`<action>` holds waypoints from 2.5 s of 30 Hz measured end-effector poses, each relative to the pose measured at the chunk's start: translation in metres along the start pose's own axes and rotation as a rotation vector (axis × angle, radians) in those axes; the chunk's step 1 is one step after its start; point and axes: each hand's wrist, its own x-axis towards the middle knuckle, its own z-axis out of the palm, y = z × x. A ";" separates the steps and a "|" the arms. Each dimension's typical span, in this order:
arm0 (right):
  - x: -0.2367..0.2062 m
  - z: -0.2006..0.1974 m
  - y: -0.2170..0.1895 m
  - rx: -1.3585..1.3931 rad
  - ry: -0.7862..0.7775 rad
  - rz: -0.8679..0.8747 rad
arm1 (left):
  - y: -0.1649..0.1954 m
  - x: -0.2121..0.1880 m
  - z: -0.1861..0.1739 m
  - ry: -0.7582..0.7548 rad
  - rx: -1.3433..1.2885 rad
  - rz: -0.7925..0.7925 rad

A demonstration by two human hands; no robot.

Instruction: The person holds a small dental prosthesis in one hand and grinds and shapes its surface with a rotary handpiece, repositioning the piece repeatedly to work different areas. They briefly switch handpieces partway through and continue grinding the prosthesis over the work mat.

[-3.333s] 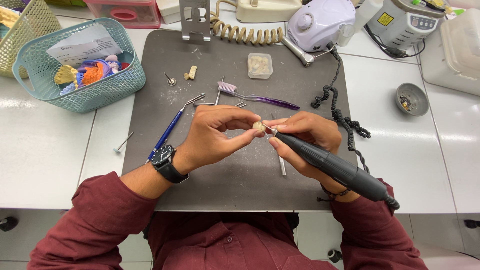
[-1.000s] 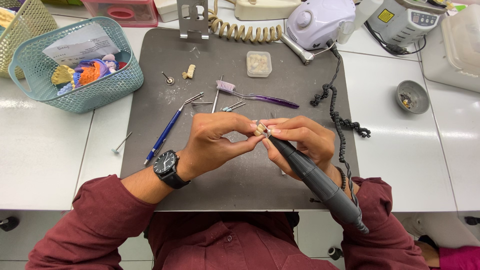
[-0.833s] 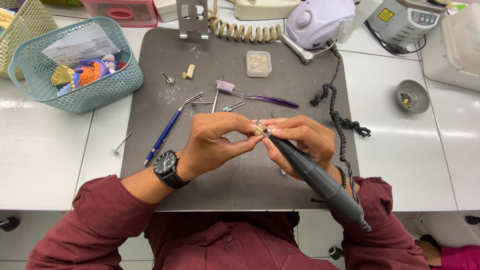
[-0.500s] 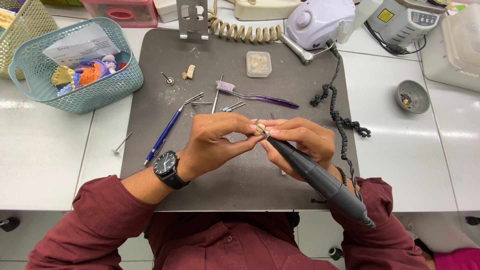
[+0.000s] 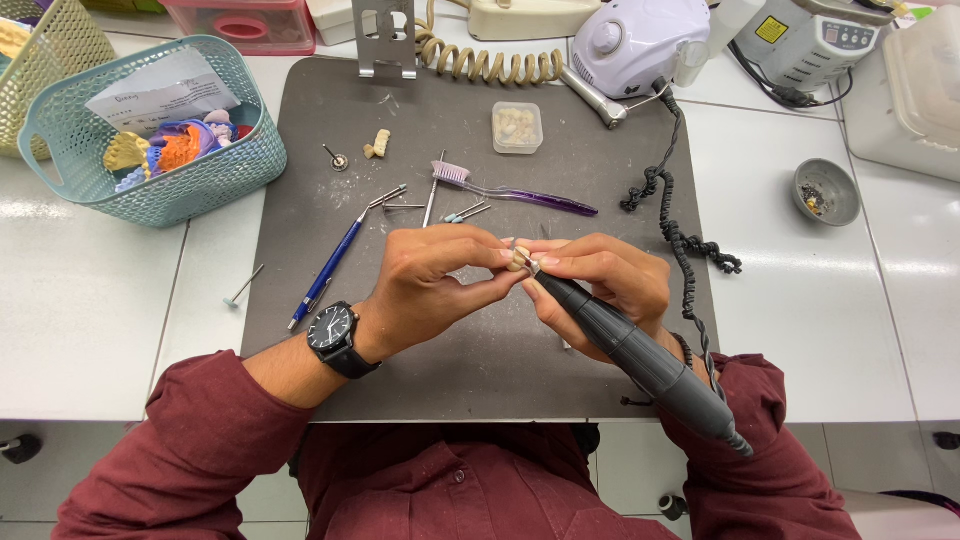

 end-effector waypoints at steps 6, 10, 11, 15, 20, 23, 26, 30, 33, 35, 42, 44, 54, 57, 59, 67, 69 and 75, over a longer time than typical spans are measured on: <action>0.000 0.000 0.000 -0.009 -0.002 -0.001 | -0.001 -0.001 0.001 0.013 0.029 0.003; 0.000 0.000 0.000 -0.005 0.013 -0.004 | -0.001 0.000 0.001 0.013 0.043 0.004; 0.001 0.000 0.000 0.003 0.005 -0.002 | -0.001 0.000 0.001 0.013 0.041 -0.004; 0.000 0.000 -0.002 0.029 0.008 0.018 | 0.002 0.000 -0.001 0.007 0.019 -0.003; -0.001 0.002 -0.001 0.040 0.008 0.027 | 0.003 0.001 -0.001 0.000 0.011 0.005; -0.001 0.001 0.000 0.046 0.005 0.023 | 0.003 0.001 -0.001 -0.002 0.009 0.000; -0.001 0.001 0.000 0.030 0.004 0.011 | 0.002 0.001 -0.001 -0.005 0.020 0.008; 0.000 0.001 -0.001 0.023 0.008 0.008 | 0.001 0.000 -0.001 -0.003 0.018 0.000; 0.000 0.001 -0.002 0.012 0.005 0.015 | 0.001 0.000 0.000 -0.004 0.016 -0.006; 0.001 0.001 -0.002 0.017 -0.001 0.012 | 0.000 0.000 0.000 0.002 0.026 -0.003; -0.001 0.001 -0.003 -0.004 0.027 0.036 | 0.000 -0.002 0.000 0.008 0.062 0.029; -0.001 0.000 -0.002 -0.013 0.023 0.029 | -0.001 -0.002 0.000 0.008 0.061 0.025; -0.002 -0.001 -0.003 -0.032 0.014 0.018 | -0.001 -0.002 0.000 0.004 0.062 0.028; -0.001 0.000 -0.001 -0.024 0.007 0.012 | -0.001 -0.001 0.000 0.001 0.062 0.013; -0.001 0.001 -0.001 0.000 0.012 0.020 | 0.000 -0.001 0.000 0.005 0.057 0.019; -0.002 0.003 -0.003 0.028 0.015 0.029 | 0.000 -0.003 0.001 0.006 0.051 0.016; -0.001 0.001 -0.003 0.019 0.001 0.028 | -0.001 -0.003 0.001 0.001 0.055 0.002; -0.003 0.000 -0.004 0.008 0.010 0.043 | -0.003 -0.005 0.001 0.012 0.105 0.037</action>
